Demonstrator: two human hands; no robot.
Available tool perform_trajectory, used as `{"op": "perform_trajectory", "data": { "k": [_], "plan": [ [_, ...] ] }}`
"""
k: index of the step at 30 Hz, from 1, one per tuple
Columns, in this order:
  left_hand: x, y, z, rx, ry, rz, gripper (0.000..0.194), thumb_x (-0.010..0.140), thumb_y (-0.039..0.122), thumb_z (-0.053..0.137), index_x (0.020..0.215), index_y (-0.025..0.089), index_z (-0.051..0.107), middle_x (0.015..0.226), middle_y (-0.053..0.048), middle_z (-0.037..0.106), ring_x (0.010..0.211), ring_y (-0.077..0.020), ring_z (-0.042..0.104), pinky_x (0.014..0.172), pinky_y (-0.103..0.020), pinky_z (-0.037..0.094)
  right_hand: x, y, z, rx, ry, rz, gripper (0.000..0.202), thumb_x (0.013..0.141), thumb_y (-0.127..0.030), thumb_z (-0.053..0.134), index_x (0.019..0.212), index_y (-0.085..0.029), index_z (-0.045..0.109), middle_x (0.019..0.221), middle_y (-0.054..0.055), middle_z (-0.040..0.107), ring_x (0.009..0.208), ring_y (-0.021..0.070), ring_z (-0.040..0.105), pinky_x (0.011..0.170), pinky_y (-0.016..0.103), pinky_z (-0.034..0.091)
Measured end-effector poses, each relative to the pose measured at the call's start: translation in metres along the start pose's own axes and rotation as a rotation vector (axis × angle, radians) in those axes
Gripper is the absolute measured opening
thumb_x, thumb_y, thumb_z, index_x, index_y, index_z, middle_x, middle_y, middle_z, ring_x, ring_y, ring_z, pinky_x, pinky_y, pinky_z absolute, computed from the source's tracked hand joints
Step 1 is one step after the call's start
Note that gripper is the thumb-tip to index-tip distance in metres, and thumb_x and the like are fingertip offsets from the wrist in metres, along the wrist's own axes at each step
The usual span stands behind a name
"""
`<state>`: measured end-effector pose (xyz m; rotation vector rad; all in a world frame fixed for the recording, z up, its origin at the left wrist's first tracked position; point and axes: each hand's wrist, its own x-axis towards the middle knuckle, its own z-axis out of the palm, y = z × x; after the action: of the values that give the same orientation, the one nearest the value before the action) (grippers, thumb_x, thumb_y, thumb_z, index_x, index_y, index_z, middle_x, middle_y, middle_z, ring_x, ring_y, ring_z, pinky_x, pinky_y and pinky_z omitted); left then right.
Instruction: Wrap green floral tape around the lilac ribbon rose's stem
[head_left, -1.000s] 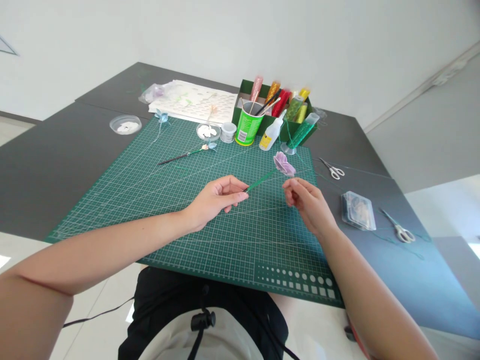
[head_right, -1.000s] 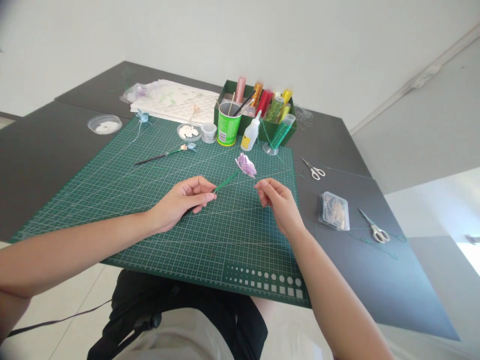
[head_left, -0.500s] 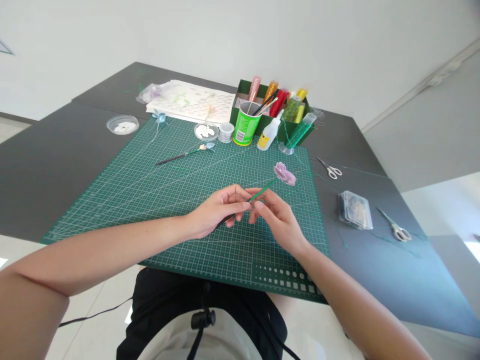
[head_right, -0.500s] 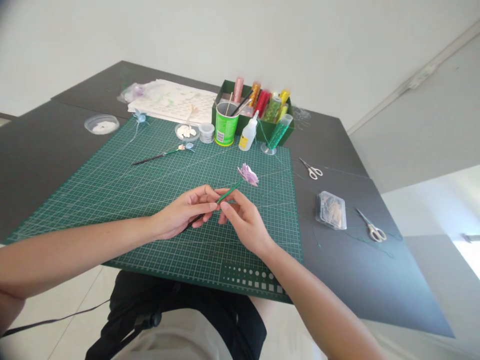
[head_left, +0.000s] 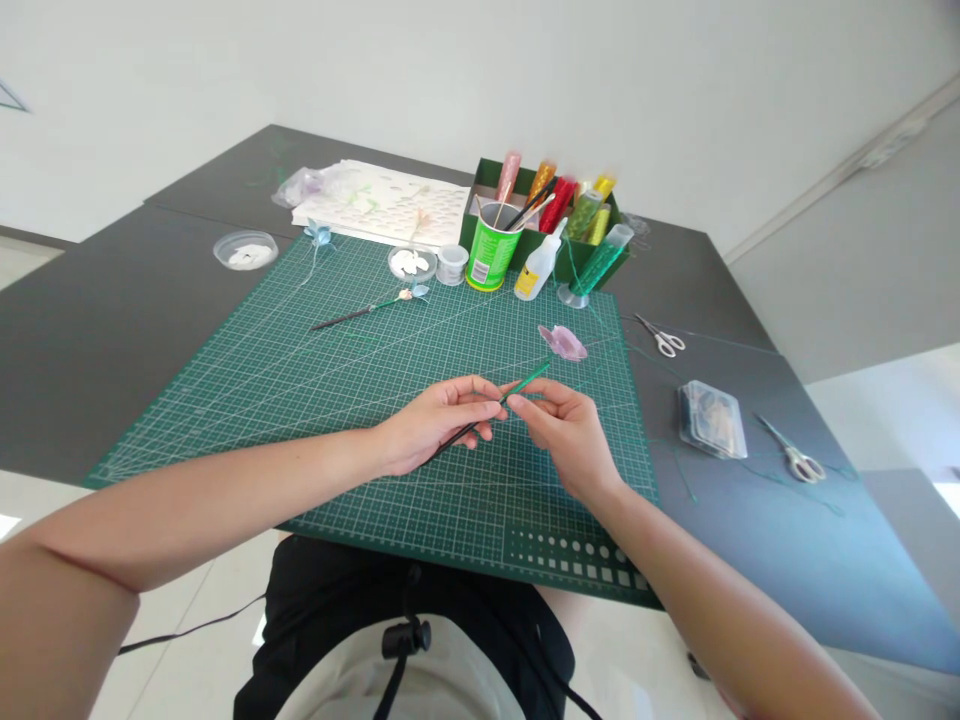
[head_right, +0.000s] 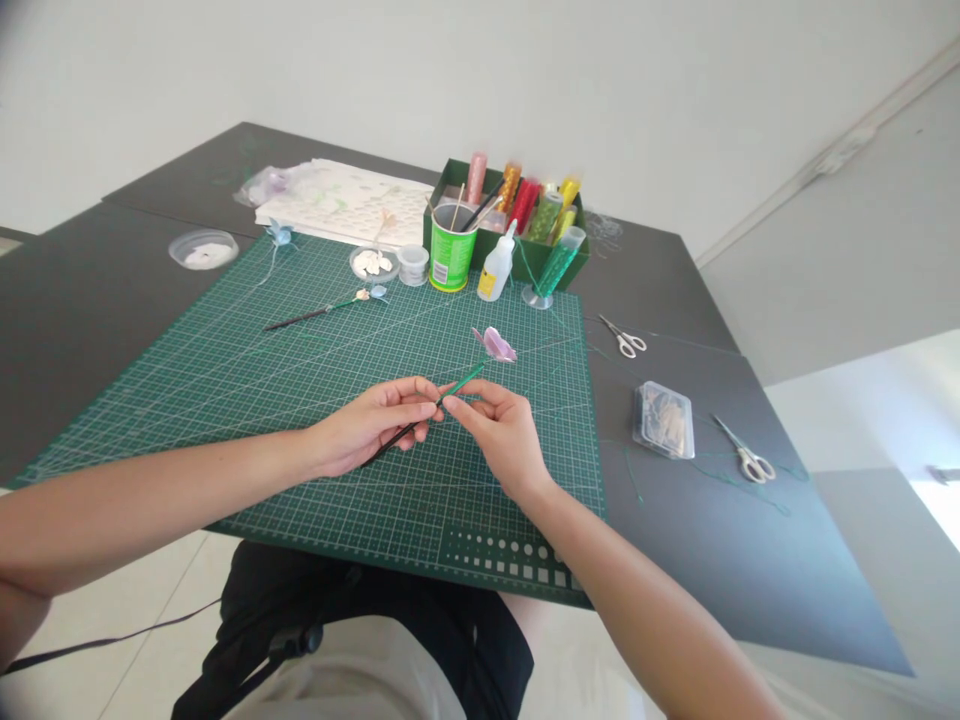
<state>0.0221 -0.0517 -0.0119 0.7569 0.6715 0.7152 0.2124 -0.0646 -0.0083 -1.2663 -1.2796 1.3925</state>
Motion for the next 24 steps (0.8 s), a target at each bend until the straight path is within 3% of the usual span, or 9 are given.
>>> {"op": "perform_trajectory", "data": {
  "k": [8,12,18,24],
  "plan": [
    [0.000,0.001,-0.005,0.232,0.028,0.092,0.025,0.080,0.024,0.084,0.099,0.014,0.070,0.089,-0.005,0.079,0.080,-0.0136,0.073,0.078,-0.028,0.057,0.002,-0.002,-0.007,0.066,0.021,0.050,0.034,0.074,-0.048,0.086,0.084,-0.017,0.075,0.049,-0.010,0.027,0.046,0.0058,0.015,0.044,0.026,0.008],
    [0.000,0.003,-0.007,0.413,0.032,0.157,0.025,0.077,0.025,0.086,0.097,0.015,0.074,0.087,-0.005,0.080,0.081,-0.0156,0.075,0.079,-0.030,0.058,0.002,-0.003,-0.011,0.068,0.033,0.046,0.035,0.074,-0.049,0.086,0.080,-0.017,0.074,0.050,-0.010,0.026,0.047,0.0059,0.014,0.045,0.026,0.009],
    [-0.002,0.005,-0.005,0.503,0.018,0.196,0.015,0.085,0.030,0.076,0.081,0.015,0.074,0.077,-0.003,0.076,0.065,-0.0110,0.065,0.064,-0.024,0.054,-0.001,-0.004,-0.012,0.034,-0.013,0.042,0.038,0.075,-0.053,0.085,0.082,-0.017,0.074,0.049,-0.010,0.024,0.047,0.0060,0.013,0.045,0.027,0.007],
    [-0.003,0.004,-0.007,0.580,0.002,0.254,0.015,0.088,0.030,0.071,0.082,0.016,0.073,0.074,-0.001,0.073,0.067,-0.0115,0.066,0.069,-0.025,0.055,0.000,-0.003,-0.011,0.042,-0.012,0.065,0.040,0.072,-0.053,0.087,0.076,-0.017,0.070,0.049,-0.010,0.025,0.047,0.0059,0.015,0.045,0.027,0.008]
  ]
}}
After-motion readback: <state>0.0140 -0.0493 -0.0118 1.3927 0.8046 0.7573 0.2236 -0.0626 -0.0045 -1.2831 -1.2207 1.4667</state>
